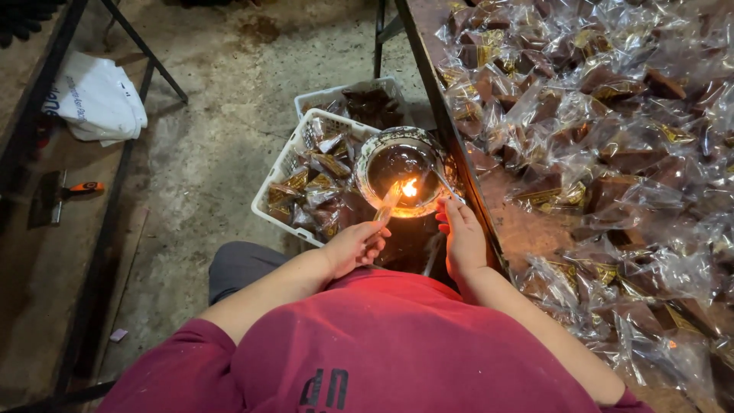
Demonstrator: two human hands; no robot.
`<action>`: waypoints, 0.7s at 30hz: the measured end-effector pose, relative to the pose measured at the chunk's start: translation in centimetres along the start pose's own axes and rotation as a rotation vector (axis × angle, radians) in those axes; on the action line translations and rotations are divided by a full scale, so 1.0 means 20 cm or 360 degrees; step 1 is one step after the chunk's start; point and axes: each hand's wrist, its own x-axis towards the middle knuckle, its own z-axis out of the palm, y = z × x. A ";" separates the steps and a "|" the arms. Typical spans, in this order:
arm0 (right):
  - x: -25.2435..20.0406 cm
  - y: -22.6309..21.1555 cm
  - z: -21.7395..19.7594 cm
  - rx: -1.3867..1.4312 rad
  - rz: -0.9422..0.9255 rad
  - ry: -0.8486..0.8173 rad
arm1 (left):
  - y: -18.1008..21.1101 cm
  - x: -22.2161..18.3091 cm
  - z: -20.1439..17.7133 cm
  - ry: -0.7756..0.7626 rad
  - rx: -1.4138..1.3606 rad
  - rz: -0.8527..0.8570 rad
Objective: Sealing small plastic food bags by melting the edges over a candle flame and placing them into a storage crate.
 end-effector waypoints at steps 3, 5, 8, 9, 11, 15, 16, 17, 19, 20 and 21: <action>0.02 0.03 -0.01 0.0016 -0.0028 -0.0055 | -0.02 0.02 -0.03 -0.0033 0.0023 -0.0025; 0.03 0.05 0.00 0.0047 -0.0015 -0.0073 | -0.05 0.03 -0.03 -0.0048 0.0059 -0.0023; 0.03 0.05 0.00 0.0065 0.0008 -0.0109 | -0.06 0.05 -0.03 -0.0090 0.0118 -0.0010; 0.03 0.05 0.00 0.0050 0.0020 -0.0127 | -0.07 0.05 -0.03 -0.0117 0.0140 -0.0002; 0.02 0.04 0.00 0.0038 0.0030 -0.0141 | -0.06 0.05 -0.03 -0.0115 0.0148 0.0002; 0.00 0.03 0.00 0.0000 0.0062 -0.0170 | -0.07 0.07 -0.04 -0.0103 0.0141 0.0004; 0.01 0.04 0.00 -0.0001 0.0061 -0.0171 | -0.07 0.06 -0.04 -0.0103 0.0140 0.0005; 0.01 0.05 -0.01 0.0004 0.0064 -0.0184 | -0.07 0.06 -0.04 -0.0107 0.0131 0.0001; 0.02 0.05 0.00 0.0011 0.0059 -0.0197 | -0.06 0.06 -0.04 -0.0114 0.0127 0.0005; 0.01 0.04 0.00 0.0002 0.0078 -0.0245 | -0.07 0.05 -0.04 -0.0121 0.0143 0.0016; 0.00 0.03 0.00 -0.0006 0.0097 -0.0293 | -0.07 0.05 -0.03 -0.0128 0.0160 0.0028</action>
